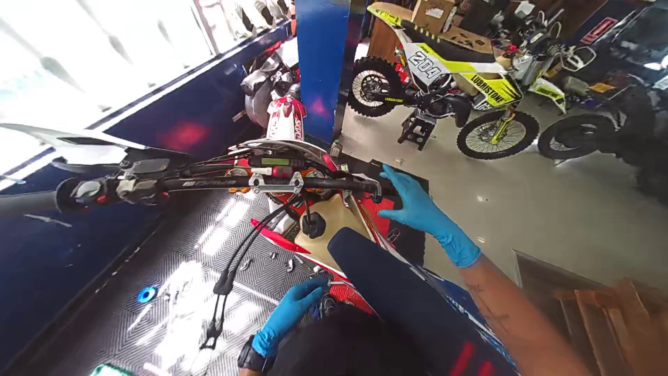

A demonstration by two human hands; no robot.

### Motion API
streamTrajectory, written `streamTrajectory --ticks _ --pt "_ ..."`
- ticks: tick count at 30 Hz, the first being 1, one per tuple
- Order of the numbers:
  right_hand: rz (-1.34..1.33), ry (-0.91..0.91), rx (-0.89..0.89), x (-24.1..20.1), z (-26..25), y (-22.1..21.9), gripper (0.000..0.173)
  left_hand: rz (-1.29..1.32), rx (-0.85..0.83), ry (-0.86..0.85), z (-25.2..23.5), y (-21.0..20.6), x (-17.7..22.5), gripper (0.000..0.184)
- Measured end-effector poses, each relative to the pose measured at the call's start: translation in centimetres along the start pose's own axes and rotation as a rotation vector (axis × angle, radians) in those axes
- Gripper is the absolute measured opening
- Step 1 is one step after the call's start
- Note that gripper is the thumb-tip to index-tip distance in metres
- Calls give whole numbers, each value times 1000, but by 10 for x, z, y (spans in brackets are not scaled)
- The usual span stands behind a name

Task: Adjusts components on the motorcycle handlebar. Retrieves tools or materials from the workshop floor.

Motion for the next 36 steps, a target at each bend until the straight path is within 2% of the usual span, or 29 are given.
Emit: streamTrajectory --ticks 5,9,15,18,23,25,27,30,36 --pt "-17 86 -101 16 -25 -19 101 29 89 -28 -36 -30 34 37" --pt "-44 102 -68 23 -25 -20 93 32 81 -23 -41 -43 49 36" --pt "-80 134 5 29 -17 -29 87 -4 25 -33 -56 -41 78 34" --pt "-59 142 39 27 -14 -32 83 83 30 -78 -74 -46 103 35" --pt "6 201 135 26 -8 -39 75 334 135 -159 -116 -64 157 40" --pt "2 201 141 27 -8 -39 74 484 170 -171 -129 -71 173 34" --pt "12 197 139 26 -7 -38 74 605 232 -171 -139 -78 180 24" --pt "57 190 169 23 -3 -41 71 644 317 -185 -148 -86 180 19" --pt "141 200 246 29 5 -44 64 642 265 -195 -162 -91 175 17"
Point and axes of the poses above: each hand's wrist, its own z-axis away from the middle knuckle, its own y-axis out of the back of the hand, x = y × z, the point moved 1 cm from there along -z, towards the middle knuckle, and after that the axes turned 6 degrees about x, right-handed, at the moved point
